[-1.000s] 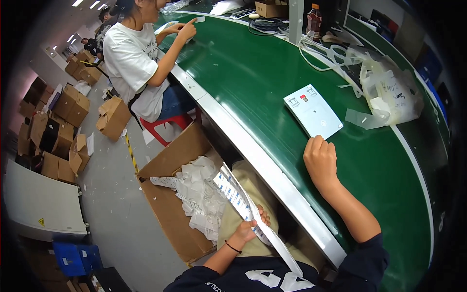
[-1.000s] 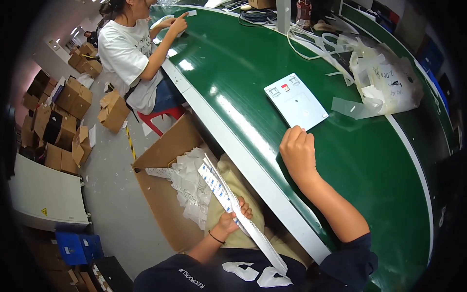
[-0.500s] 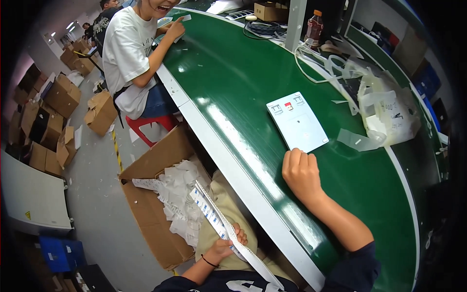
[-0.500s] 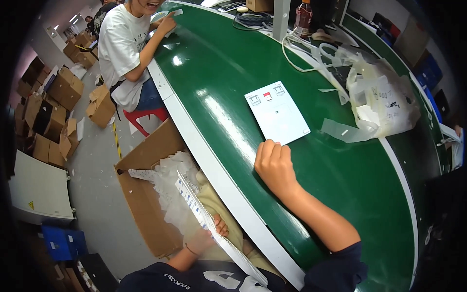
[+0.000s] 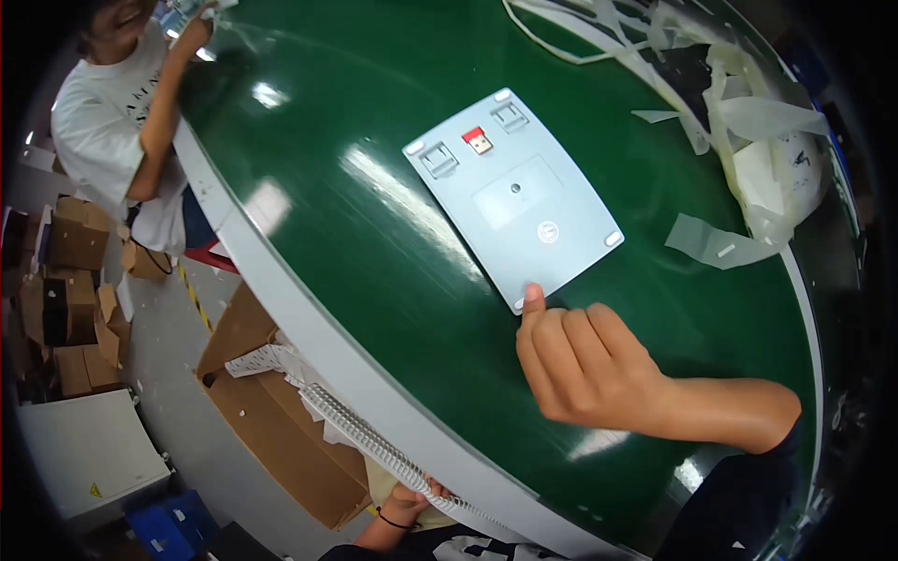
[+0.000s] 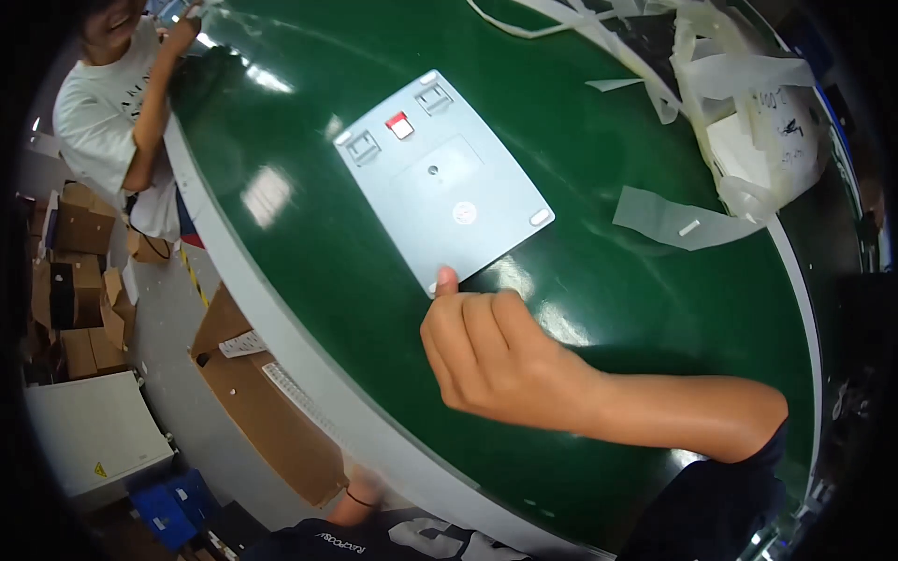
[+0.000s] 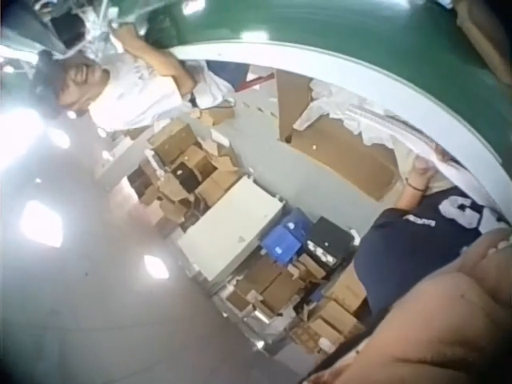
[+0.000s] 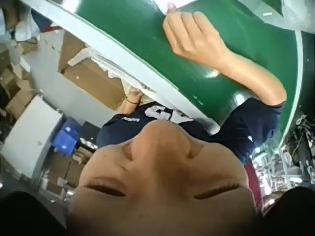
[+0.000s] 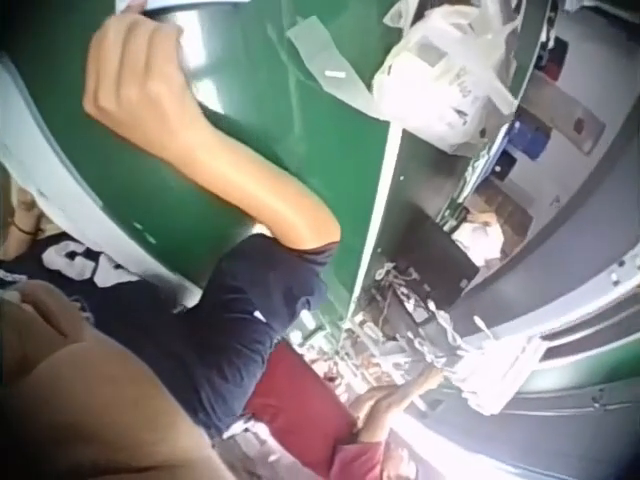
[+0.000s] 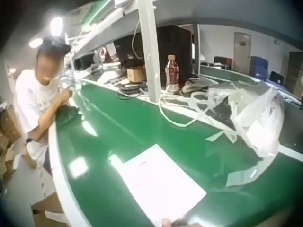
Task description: Applying adhesive labels from a sticker sheet to small white electronic components on an assembly line conveyor belt.
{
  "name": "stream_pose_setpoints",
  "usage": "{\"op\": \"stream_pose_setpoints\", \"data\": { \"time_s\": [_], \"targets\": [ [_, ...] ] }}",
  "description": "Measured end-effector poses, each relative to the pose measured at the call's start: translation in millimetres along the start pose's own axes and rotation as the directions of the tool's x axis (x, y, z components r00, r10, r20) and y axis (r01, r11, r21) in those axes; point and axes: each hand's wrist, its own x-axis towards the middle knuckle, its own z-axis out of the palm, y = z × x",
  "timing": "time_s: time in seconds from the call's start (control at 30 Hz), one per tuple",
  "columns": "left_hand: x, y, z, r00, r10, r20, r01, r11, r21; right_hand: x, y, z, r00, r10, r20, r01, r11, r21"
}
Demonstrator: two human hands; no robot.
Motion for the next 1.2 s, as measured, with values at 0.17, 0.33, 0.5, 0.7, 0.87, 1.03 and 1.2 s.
{"op": "stream_pose_setpoints", "data": {
  "time_s": [0.17,0.33,0.5,0.7,0.87,1.03,1.2],
  "targets": [
    [-12.5,-2.9,-10.3,0.987,0.052,-0.155,0.002,0.943,0.332,-2.2,2.9,5.2,0.997,-0.062,-0.04,0.06,0.997,-0.045],
    [4.1,-3.9,6.5,0.995,0.09,0.035,-0.095,0.978,0.186,8.6,-2.5,4.6,0.998,0.016,0.058,-0.02,0.996,0.083],
    [22.3,2.7,-21.5,0.878,0.043,0.477,-0.183,0.95,0.251,28.3,14.0,-7.2,0.963,0.096,0.25,-0.174,0.933,0.314],
    [70.2,2.8,-47.5,0.499,-0.109,0.86,-0.308,0.905,0.294,70.4,43.9,58.1,0.901,0.325,0.287,-0.432,0.739,0.517],
    [38.7,15.3,-46.4,0.559,-0.138,0.818,-0.229,0.922,0.312,94.6,39.3,87.6,0.931,0.3,0.21,-0.364,0.816,0.448],
    [6.0,4.5,15.3,0.997,-0.063,-0.034,0.065,0.997,0.048,100.1,44.6,82.0,0.918,0.275,0.287,-0.384,0.799,0.462],
    [15.6,0.7,19.4,0.998,-0.068,-0.003,0.068,0.998,-0.006,85.4,59.9,47.5,0.777,0.309,0.548,-0.6,0.625,0.498]
  ]
}}
